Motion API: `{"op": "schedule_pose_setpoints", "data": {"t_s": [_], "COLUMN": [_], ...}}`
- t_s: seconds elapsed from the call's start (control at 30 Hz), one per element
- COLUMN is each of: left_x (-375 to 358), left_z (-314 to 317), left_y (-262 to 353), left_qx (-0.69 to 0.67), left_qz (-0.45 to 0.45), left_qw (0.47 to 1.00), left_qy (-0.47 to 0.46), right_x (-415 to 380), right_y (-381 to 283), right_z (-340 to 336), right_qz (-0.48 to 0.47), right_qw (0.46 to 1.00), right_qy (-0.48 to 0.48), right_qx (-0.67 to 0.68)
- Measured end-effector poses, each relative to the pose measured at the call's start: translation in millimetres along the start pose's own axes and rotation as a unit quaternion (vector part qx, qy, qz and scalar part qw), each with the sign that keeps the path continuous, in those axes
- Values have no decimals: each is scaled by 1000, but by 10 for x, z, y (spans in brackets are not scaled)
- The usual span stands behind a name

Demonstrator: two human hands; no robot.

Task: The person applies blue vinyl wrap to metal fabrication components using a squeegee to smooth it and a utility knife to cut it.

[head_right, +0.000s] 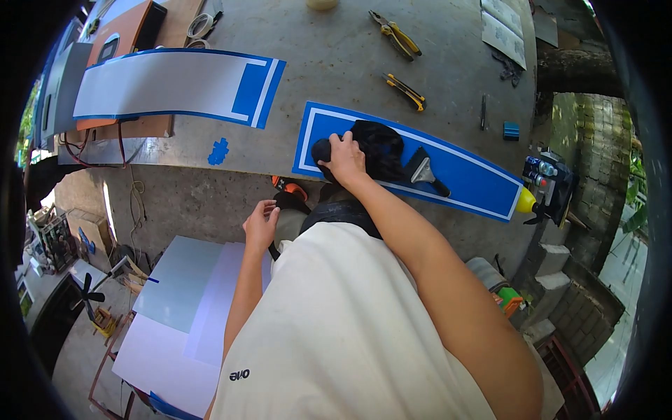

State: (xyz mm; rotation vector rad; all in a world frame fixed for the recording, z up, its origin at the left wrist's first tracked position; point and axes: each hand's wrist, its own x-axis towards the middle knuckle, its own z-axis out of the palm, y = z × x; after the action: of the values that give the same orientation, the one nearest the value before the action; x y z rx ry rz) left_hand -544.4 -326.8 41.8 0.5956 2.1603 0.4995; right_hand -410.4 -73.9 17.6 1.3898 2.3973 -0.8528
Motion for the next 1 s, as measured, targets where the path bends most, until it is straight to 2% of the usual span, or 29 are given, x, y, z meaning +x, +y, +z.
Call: {"op": "schedule_pose_setpoints", "data": {"t_s": [0.13, 0.17, 0.27, 0.33, 0.6, 0.87, 1.0], "left_x": [-20, -21, -10, -24, -66, -168, -173], "left_z": [-28, -12, 48, 89, 143, 59, 157], "left_y": [17, 12, 44, 143, 279, 181, 157], "left_qx": [10, 11, 8, 37, 35, 32, 19], "left_qz": [-11, -11, -8, 19, 12, -24, -43], "left_qw": [1000, 1000, 1000, 999, 999, 999, 999], "left_qy": [2, 2, -7, 8, 1, 24, 27], "right_x": [105, 164, 407, 559, 1018, 877, 979], "right_y": [540, 599, 596, 363, -337, 301, 69], "right_z": [-256, -311, -398, -448, -306, -556, -449], "right_qz": [144, 179, 248, 248, 183, 266, 198], "right_qw": [988, 980, 964, 963, 978, 958, 976], "right_qy": [45, 82, 90, 94, 82, 70, 65], "right_qx": [21, 21, 42, 55, 65, 77, 61]}}
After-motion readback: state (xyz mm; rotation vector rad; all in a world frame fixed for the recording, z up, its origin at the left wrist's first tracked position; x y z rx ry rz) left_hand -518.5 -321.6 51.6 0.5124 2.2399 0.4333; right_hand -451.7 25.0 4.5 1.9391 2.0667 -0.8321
